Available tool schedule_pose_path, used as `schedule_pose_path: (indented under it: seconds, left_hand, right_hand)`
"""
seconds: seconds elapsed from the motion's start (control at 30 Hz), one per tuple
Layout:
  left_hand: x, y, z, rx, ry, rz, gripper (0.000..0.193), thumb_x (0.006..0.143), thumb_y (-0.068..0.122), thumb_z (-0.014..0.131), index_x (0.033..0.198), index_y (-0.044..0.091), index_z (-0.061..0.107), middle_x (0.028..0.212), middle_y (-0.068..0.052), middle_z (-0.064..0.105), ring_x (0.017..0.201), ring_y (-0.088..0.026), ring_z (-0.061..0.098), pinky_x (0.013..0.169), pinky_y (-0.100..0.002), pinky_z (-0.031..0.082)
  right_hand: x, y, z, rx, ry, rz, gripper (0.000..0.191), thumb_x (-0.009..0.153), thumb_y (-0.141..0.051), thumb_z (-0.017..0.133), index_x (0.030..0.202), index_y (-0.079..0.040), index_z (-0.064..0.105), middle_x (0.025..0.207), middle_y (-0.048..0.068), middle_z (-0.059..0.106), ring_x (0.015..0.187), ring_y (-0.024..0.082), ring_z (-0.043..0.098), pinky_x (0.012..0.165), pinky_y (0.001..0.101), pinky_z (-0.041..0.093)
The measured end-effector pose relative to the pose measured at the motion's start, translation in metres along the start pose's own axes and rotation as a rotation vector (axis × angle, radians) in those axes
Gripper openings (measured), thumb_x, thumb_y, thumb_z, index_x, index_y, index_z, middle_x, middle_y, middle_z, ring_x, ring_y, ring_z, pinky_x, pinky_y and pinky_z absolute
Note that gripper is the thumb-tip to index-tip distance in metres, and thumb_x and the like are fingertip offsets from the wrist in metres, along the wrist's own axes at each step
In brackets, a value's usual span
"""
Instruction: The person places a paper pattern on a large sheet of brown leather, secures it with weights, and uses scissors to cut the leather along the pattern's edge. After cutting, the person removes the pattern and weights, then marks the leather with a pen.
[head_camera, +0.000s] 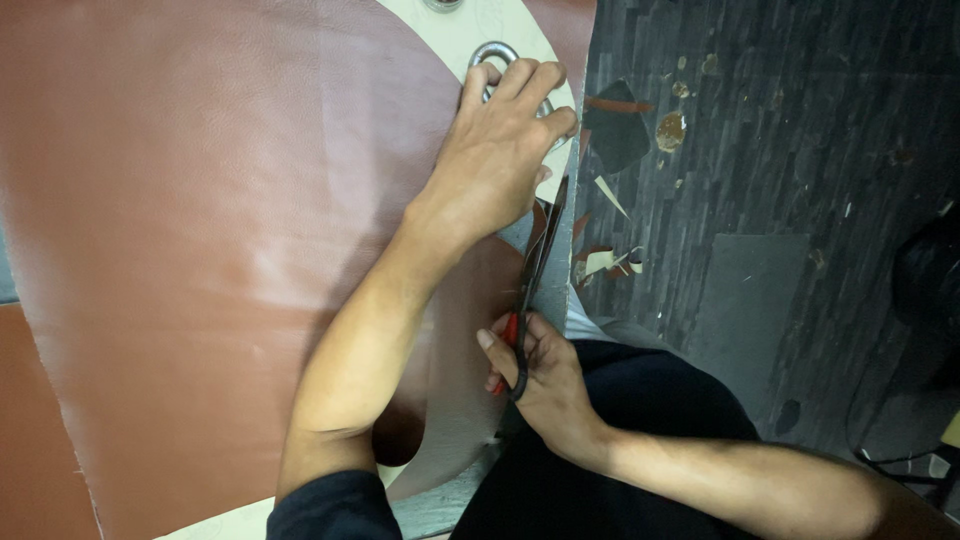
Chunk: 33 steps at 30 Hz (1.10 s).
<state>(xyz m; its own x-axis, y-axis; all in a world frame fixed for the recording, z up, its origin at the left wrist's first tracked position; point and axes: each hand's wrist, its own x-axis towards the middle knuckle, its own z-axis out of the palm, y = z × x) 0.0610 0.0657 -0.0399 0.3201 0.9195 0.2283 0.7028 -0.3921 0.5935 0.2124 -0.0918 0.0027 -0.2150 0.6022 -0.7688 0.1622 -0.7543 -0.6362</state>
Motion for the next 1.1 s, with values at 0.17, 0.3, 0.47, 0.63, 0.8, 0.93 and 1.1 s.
schedule_pose_path:
  seconds: [0.17,0.3,0.47,0.63,0.8,0.93,1.1]
  left_hand:
    - [0.0002,-0.0009,-0.0031,-0.03,-0.013,0.007,0.048,0.069,0.009,0.088,0.114,0.007,0.074,0.135,-0.01,0.054,0.132,-0.028,0.045,0.11,-0.049,0.031]
    - [0.0005,-0.0007,-0.0047,-0.04,-0.013,0.009,0.049,0.068,0.009,0.088,0.114,0.006,0.074,0.134,-0.011,0.053,0.131,-0.028,0.045,0.109,-0.049,0.032]
    - [0.0012,-0.0001,-0.0044,-0.052,-0.007,0.015,0.047,0.067,0.007,0.088,0.112,0.006,0.074,0.134,-0.01,0.053,0.131,-0.027,0.046,0.11,-0.05,0.032]
    - [0.001,-0.0004,-0.0048,-0.043,-0.011,0.012,0.047,0.066,0.006,0.088,0.112,0.006,0.074,0.135,-0.01,0.054,0.132,-0.027,0.046,0.11,-0.049,0.032]
    - [0.0006,-0.001,-0.0051,-0.071,-0.036,0.005,0.048,0.066,0.008,0.089,0.112,0.007,0.074,0.135,-0.01,0.054,0.132,-0.027,0.046,0.11,-0.049,0.031]
    - [0.0011,0.0001,-0.0045,-0.063,-0.026,-0.019,0.053,0.066,0.007,0.088,0.116,0.009,0.074,0.138,-0.009,0.054,0.132,-0.026,0.046,0.112,-0.049,0.03]
    - [0.0011,-0.0001,-0.0076,-0.081,-0.055,-0.016,0.057,0.065,0.007,0.089,0.12,0.005,0.072,0.139,-0.011,0.054,0.134,-0.027,0.045,0.112,-0.049,0.03]
  right_hand:
    - [0.0001,0.0019,-0.0004,0.028,-0.003,-0.049,0.02,0.097,-0.022,0.069,0.097,-0.005,0.059,0.069,0.0,0.057,0.06,0.007,0.056,0.058,0.0245,0.051]
    - [0.0,0.0047,-0.0014,-0.027,0.019,-0.003,0.022,0.097,-0.023,0.069,0.094,-0.006,0.057,0.065,0.0,0.057,0.056,0.007,0.056,0.056,0.0241,0.051]
    - [-0.0006,0.0047,-0.0027,-0.014,0.037,-0.003,0.021,0.096,-0.023,0.07,0.094,-0.006,0.057,0.064,0.0,0.056,0.053,0.008,0.055,0.052,0.0238,0.048]
    - [0.0,0.001,-0.0028,-0.016,0.043,0.031,0.02,0.095,-0.022,0.07,0.095,-0.006,0.059,0.064,0.0,0.059,0.054,0.008,0.057,0.053,0.0233,0.05]
    - [0.0051,-0.0032,-0.0063,-0.03,0.024,-0.03,0.022,0.095,-0.024,0.071,0.096,-0.006,0.059,0.065,0.0,0.059,0.056,0.007,0.059,0.053,0.023,0.049]
    - [0.0076,-0.0026,-0.0074,-0.026,0.029,-0.002,0.023,0.095,-0.026,0.071,0.096,-0.006,0.059,0.065,-0.001,0.058,0.055,0.007,0.058,0.054,0.0234,0.052]
    - [0.0059,-0.0009,-0.0071,0.025,0.03,-0.005,0.022,0.095,-0.025,0.072,0.096,-0.006,0.06,0.067,-0.001,0.058,0.056,0.007,0.056,0.054,0.0236,0.052]
